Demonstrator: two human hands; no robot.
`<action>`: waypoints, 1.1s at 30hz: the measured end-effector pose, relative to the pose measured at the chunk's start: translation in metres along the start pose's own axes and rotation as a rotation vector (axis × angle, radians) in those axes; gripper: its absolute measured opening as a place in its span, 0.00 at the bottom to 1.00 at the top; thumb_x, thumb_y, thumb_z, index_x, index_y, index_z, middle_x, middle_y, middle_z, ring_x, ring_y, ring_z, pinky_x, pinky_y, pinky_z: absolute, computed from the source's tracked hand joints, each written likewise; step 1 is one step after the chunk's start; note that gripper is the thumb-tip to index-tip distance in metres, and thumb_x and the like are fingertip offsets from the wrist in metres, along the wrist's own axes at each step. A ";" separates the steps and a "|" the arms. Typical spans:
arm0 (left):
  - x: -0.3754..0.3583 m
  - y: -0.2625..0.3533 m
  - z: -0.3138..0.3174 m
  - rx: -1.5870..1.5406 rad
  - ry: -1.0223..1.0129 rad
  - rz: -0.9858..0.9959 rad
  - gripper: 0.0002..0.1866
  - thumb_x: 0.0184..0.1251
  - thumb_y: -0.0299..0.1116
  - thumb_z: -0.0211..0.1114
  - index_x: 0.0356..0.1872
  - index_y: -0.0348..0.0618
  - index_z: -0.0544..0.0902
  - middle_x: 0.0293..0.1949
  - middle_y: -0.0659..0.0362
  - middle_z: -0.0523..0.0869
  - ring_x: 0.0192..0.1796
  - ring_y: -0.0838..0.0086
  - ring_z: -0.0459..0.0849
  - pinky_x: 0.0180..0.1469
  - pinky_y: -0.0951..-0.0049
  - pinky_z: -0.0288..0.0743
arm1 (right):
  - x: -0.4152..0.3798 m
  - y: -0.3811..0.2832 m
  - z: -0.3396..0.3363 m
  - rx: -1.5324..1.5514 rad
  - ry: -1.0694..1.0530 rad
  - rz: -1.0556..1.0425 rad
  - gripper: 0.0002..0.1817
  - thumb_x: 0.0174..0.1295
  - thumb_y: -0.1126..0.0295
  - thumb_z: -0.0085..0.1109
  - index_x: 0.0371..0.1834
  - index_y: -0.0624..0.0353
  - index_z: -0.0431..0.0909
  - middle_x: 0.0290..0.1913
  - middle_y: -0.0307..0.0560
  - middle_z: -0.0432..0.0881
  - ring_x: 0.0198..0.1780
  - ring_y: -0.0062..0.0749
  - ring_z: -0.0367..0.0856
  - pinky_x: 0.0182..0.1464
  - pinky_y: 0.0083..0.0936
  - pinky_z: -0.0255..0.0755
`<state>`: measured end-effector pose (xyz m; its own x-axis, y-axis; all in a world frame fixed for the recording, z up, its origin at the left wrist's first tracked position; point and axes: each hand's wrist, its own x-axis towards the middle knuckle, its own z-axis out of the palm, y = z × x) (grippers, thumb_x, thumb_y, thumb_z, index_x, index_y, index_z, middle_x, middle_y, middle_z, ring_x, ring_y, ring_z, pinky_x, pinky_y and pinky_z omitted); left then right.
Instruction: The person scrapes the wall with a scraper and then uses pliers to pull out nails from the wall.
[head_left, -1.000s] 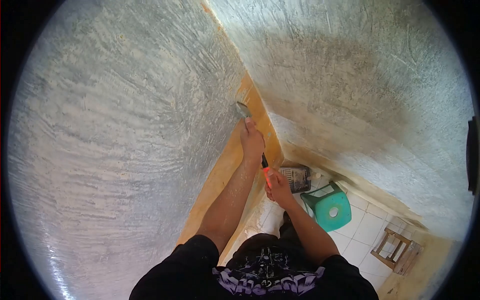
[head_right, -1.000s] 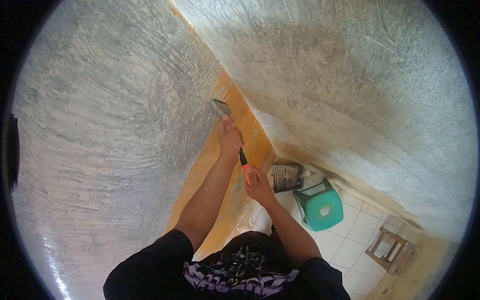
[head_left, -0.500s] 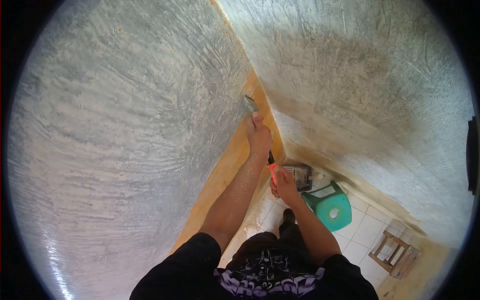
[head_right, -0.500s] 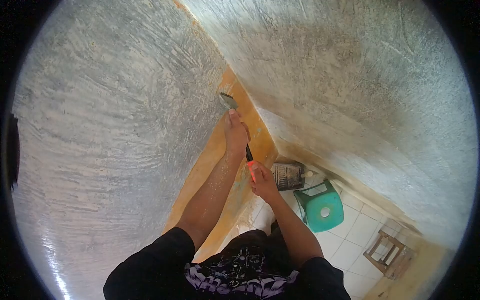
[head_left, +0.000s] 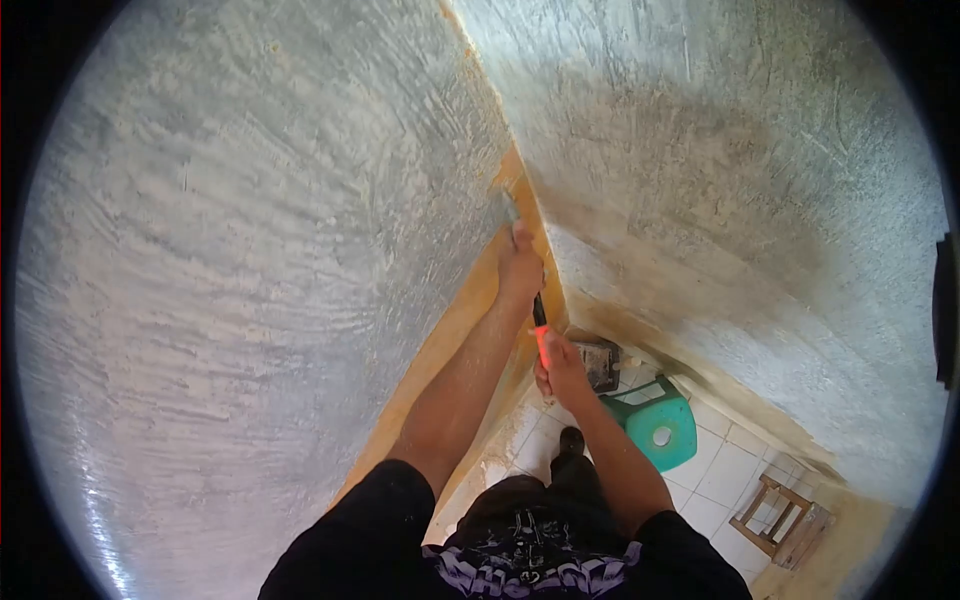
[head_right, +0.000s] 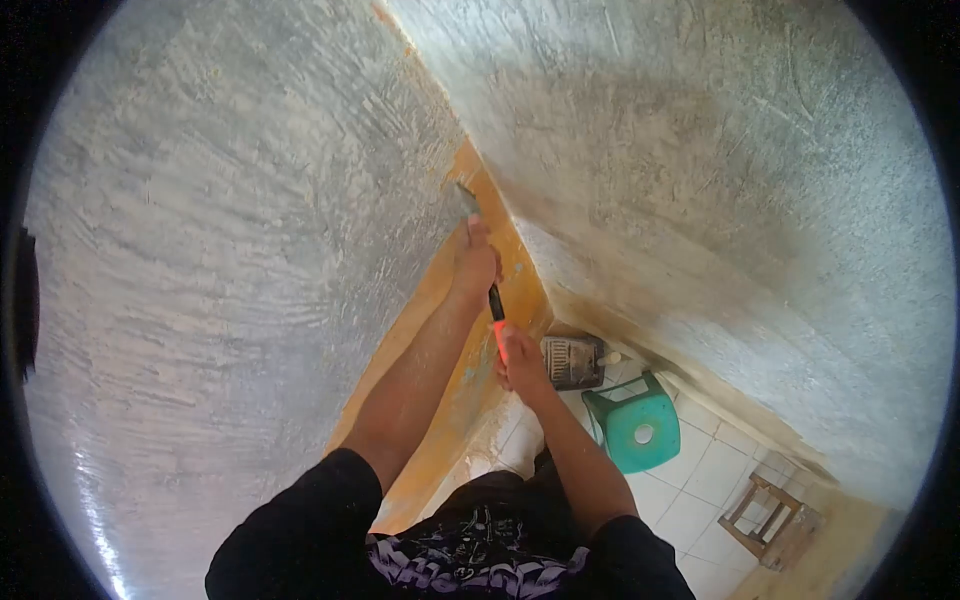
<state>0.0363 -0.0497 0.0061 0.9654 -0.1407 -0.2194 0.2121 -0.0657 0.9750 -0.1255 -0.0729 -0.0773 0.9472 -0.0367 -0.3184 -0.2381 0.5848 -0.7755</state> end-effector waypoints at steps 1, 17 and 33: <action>0.001 0.000 0.001 -0.012 -0.019 0.000 0.23 0.80 0.54 0.39 0.45 0.41 0.69 0.14 0.65 0.64 0.13 0.78 0.64 0.16 0.72 0.62 | -0.003 -0.001 0.000 -0.008 0.002 0.014 0.27 0.77 0.46 0.37 0.64 0.54 0.70 0.17 0.36 0.63 0.11 0.19 0.59 0.15 0.20 0.56; -0.105 -0.092 -0.062 -0.111 0.021 -0.019 0.23 0.79 0.55 0.41 0.38 0.45 0.71 0.17 0.65 0.67 0.15 0.77 0.68 0.17 0.71 0.64 | -0.101 0.085 -0.007 -0.180 -0.014 0.069 0.23 0.76 0.50 0.45 0.55 0.59 0.75 0.16 0.36 0.67 0.13 0.19 0.65 0.16 0.20 0.59; -0.418 -0.190 -0.267 -0.652 0.410 -0.017 0.23 0.80 0.59 0.37 0.48 0.49 0.63 0.24 0.59 0.69 0.27 0.70 0.73 0.36 0.65 0.74 | -0.258 0.199 0.051 -0.729 -0.672 0.313 0.13 0.75 0.59 0.51 0.47 0.59 0.75 0.22 0.32 0.71 0.20 0.16 0.68 0.23 0.18 0.63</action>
<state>-0.3674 0.2854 -0.0786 0.9133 0.2405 -0.3287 0.1513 0.5488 0.8221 -0.4066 0.0944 -0.1217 0.6917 0.6225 -0.3662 -0.3538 -0.1499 -0.9232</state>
